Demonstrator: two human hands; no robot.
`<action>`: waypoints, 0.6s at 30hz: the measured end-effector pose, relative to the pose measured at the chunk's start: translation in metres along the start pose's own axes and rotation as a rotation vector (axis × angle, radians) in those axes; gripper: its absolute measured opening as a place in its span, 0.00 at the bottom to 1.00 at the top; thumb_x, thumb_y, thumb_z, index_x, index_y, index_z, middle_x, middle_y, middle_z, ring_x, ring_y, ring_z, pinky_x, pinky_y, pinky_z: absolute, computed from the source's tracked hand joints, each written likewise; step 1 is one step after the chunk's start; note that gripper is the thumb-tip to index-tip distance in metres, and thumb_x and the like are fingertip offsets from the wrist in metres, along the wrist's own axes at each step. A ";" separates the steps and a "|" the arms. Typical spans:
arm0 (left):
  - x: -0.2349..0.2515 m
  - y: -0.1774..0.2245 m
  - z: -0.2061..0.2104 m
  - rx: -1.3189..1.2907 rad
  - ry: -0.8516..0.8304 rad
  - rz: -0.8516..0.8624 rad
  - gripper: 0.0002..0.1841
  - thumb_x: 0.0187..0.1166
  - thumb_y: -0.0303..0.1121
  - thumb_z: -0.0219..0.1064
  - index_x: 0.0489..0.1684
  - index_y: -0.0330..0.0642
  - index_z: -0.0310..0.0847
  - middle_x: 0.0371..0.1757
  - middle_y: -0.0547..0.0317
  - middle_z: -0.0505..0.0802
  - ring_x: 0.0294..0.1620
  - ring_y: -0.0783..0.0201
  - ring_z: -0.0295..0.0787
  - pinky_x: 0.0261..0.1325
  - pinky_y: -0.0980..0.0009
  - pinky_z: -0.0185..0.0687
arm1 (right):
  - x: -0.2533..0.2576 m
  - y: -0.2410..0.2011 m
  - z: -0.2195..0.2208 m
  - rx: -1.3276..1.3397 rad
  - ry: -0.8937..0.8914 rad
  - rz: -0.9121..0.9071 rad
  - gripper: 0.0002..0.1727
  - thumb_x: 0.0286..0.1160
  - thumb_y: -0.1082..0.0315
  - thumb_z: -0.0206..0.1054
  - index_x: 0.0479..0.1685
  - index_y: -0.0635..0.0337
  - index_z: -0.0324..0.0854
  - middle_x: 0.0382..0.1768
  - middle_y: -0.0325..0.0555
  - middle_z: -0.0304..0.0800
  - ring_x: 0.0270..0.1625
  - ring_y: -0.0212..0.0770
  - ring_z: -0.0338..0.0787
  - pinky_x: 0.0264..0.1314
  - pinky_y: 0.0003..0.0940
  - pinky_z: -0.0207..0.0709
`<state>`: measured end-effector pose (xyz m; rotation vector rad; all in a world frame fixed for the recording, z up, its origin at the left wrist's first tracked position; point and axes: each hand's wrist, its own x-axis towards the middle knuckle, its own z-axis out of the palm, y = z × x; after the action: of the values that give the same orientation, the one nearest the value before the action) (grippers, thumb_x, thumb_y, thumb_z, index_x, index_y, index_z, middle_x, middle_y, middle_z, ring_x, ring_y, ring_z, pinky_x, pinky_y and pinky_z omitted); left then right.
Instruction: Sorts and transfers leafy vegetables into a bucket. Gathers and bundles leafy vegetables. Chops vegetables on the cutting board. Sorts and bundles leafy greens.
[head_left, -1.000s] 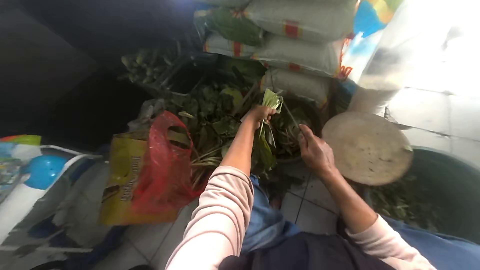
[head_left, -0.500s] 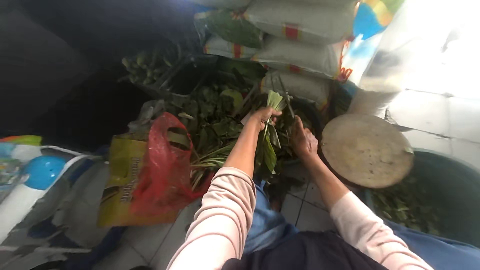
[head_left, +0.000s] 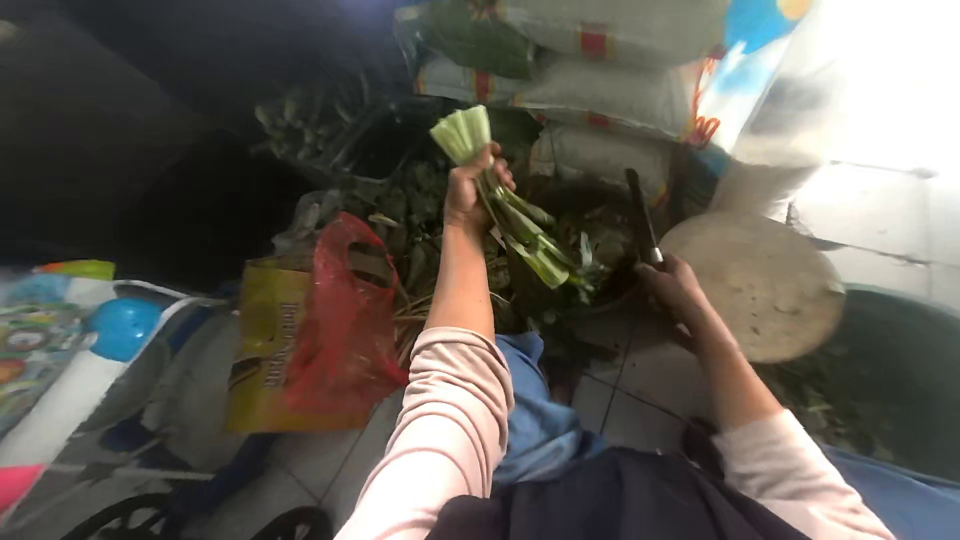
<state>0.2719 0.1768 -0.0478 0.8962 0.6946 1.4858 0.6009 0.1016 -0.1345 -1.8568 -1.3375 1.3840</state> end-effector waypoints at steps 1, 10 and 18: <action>-0.003 0.005 -0.006 -0.130 -0.047 0.107 0.15 0.92 0.34 0.42 0.47 0.44 0.78 0.24 0.60 0.91 0.28 0.63 0.93 0.41 0.62 0.94 | -0.012 0.003 -0.006 0.049 0.014 -0.018 0.25 0.85 0.53 0.68 0.71 0.60 0.74 0.31 0.47 0.82 0.21 0.37 0.81 0.27 0.35 0.80; 0.001 0.044 -0.005 -0.549 -0.534 0.489 0.08 0.72 0.32 0.75 0.42 0.41 0.83 0.27 0.56 0.90 0.32 0.57 0.92 0.56 0.54 0.90 | -0.068 0.016 -0.031 0.375 0.099 -0.327 0.19 0.80 0.67 0.67 0.65 0.63 0.71 0.33 0.42 0.83 0.20 0.32 0.83 0.24 0.28 0.84; 0.013 0.053 -0.020 -0.819 -0.807 0.483 0.09 0.74 0.28 0.71 0.42 0.32 0.80 0.35 0.47 0.92 0.36 0.57 0.93 0.50 0.67 0.90 | -0.094 0.009 -0.038 0.487 0.171 -0.489 0.11 0.82 0.59 0.63 0.52 0.55 0.74 0.19 0.28 0.77 0.14 0.26 0.78 0.18 0.23 0.80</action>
<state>0.2270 0.1849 -0.0114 0.9145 -0.7292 1.4438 0.6375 0.0210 -0.0838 -1.1975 -1.1374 1.1313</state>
